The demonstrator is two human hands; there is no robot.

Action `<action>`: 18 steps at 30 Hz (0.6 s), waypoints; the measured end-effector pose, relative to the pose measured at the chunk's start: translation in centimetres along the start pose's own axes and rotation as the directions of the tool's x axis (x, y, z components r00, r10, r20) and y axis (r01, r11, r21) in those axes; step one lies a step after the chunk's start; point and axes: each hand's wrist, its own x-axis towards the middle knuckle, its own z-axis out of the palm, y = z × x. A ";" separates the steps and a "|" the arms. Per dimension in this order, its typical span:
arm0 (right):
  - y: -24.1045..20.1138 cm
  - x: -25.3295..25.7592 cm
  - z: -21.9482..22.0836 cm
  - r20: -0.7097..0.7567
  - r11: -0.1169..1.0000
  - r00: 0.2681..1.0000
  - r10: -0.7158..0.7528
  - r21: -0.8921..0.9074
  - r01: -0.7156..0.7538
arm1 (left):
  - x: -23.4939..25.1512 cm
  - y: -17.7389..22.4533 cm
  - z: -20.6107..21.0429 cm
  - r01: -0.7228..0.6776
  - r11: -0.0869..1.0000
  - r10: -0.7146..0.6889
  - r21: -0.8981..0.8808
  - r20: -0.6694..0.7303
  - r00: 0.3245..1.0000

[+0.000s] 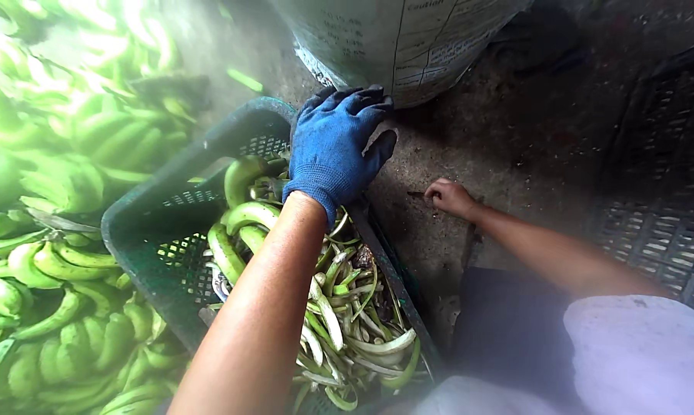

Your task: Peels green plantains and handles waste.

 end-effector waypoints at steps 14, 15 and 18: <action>-18.2 -9.3 -2.8 0.038 0.567 0.582 -0.813 0.284 0.773 | 0.0 0.5 -0.6 -0.008 1.000 0.007 0.019 0.060 0.998; -17.5 -8.4 -3.6 -0.052 0.580 0.605 -0.795 0.228 0.782 | 0.0 0.6 -0.7 -0.009 1.000 0.009 0.011 0.057 0.998; -13.6 -5.2 -6.9 -0.176 0.731 0.742 -0.647 0.134 0.669 | 0.0 0.9 -0.8 -0.026 0.999 0.027 -0.020 0.041 0.999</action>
